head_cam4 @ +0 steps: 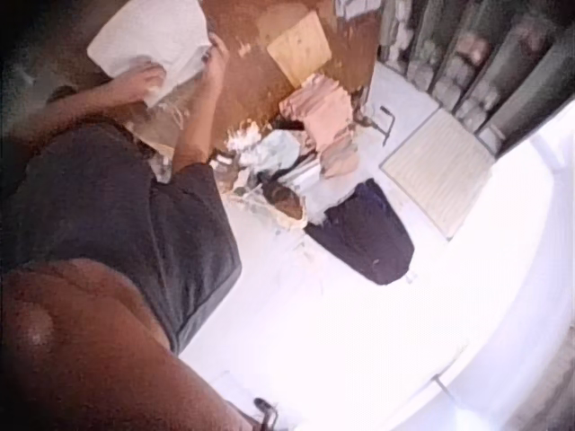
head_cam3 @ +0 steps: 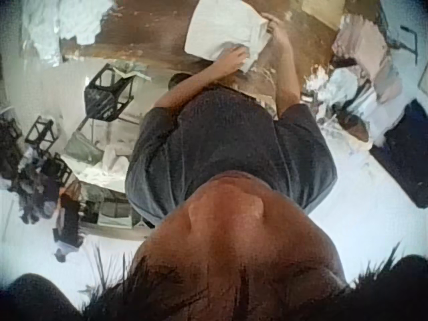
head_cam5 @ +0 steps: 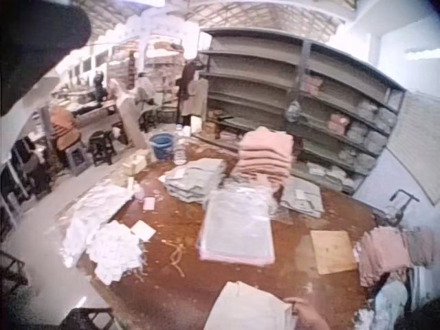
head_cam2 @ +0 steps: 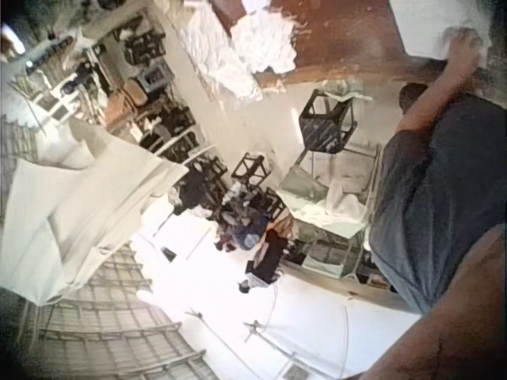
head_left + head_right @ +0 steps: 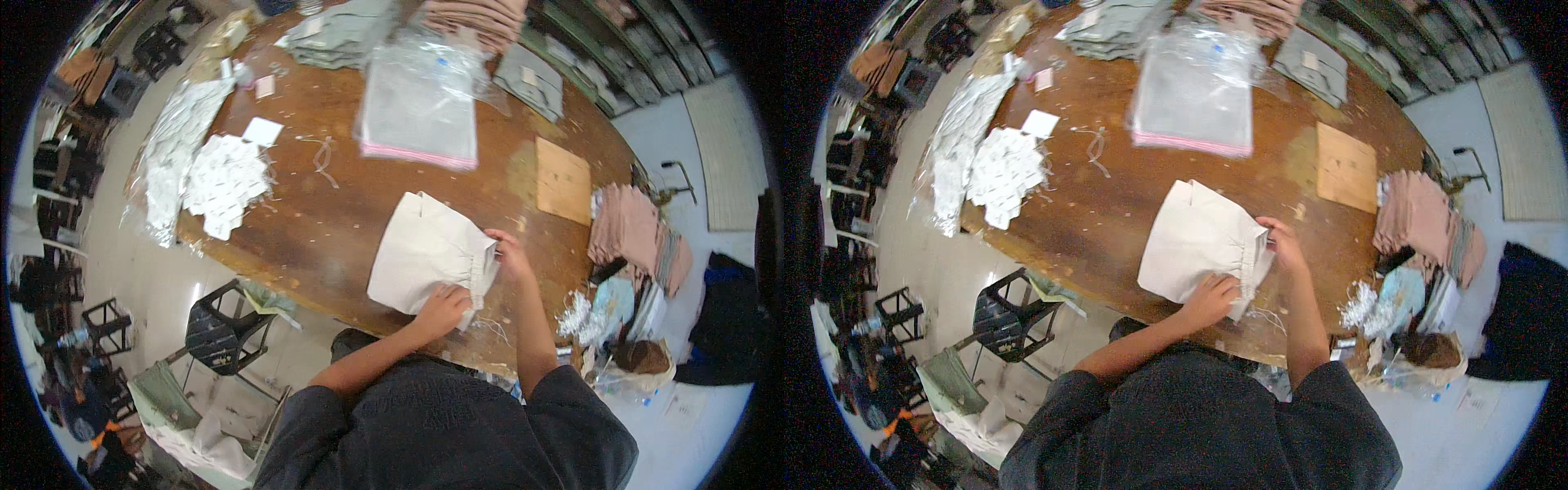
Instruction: The person attaches white tags to white garments at a worktable, then folds the garments and places them into clear plastic bags. The person handles tags, garments, and bags throughout the clip.
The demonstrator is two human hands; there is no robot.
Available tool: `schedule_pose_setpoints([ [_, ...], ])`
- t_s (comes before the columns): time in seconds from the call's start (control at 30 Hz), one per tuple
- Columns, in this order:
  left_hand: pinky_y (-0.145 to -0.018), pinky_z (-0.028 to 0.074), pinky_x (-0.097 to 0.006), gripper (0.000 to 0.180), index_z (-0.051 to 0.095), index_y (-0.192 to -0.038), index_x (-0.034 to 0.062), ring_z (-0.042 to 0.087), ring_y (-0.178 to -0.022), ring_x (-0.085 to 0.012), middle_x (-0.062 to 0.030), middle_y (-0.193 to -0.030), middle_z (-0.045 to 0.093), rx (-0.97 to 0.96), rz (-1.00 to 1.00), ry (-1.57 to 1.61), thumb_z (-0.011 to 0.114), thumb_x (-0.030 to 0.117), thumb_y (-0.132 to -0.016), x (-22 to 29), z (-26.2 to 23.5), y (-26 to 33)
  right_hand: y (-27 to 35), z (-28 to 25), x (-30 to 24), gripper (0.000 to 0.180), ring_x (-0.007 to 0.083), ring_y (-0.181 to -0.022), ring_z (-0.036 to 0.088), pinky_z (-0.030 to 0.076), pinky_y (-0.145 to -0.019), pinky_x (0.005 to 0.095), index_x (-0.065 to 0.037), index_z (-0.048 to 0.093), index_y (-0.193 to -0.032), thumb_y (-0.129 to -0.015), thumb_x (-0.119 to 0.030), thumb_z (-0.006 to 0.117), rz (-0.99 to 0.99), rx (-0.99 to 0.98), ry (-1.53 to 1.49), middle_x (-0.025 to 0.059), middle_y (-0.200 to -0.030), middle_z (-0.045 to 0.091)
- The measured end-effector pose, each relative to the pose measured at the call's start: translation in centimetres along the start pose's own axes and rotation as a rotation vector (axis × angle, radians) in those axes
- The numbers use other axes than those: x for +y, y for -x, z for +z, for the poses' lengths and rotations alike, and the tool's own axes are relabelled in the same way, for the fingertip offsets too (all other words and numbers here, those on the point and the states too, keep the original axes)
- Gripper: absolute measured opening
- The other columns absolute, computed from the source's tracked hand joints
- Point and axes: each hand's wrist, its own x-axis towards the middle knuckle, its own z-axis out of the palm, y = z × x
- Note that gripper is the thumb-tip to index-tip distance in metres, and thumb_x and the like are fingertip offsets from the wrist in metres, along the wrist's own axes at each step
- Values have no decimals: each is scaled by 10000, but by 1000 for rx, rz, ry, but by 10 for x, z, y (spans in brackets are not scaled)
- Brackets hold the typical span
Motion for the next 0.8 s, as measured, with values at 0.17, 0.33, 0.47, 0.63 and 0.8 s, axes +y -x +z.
schedule_pose_setpoints([
  [0.17, -953, 361, -485, 515, 587, -1145, 170, 479, -1163, -281, -79, -1160, 523, -88, -21, -197, 739, 240, -659, 14, 54, 0, -3, -20, 63, 433, 269, -1044, 611, 492, -873, 390, -70, 615, -1230, -833, -238, 661, -430, 364, 607, 136, -1245, 580],
  [0.33, -976, 347, -541, 414, 612, -1150, 193, 456, -1185, -299, -108, -1215, 492, -170, -120, -500, 691, 230, -745, 22, 87, 2, 6, -26, 61, 402, 368, -993, 608, 487, -847, 440, -59, 617, -1146, -811, -265, 696, -454, 185, 939, 206, -1146, 592],
  [0.47, -1038, 331, -554, 280, 637, -1069, 175, 445, -1240, -311, -81, -1239, 525, -214, -73, -548, 630, 168, -790, -12, 49, 29, 41, -1, 83, 333, 378, -890, 627, 491, -792, 471, -47, 596, -1053, -810, -256, 689, -364, 262, 918, 223, -967, 632],
  [0.63, -1094, 291, -575, 232, 628, -1019, 163, 403, -1313, -321, -42, -1279, 542, -243, -200, -604, 609, 132, -790, -63, -51, 83, 73, 85, 108, 377, 390, -869, 632, 481, -765, 489, 11, 573, -1020, -821, -287, 691, -260, 93, 718, 233, -924, 645],
  [0.8, -1121, 244, -581, 335, 599, -1098, 164, 345, -1369, -322, -50, -1405, 476, -386, -141, -577, 658, 203, -771, -74, -95, 94, 88, 134, 81, 372, 393, -996, 551, 451, -814, 491, -11, 581, -1036, -787, -257, 708, -599, 460, 912, 217, -1095, 571],
])
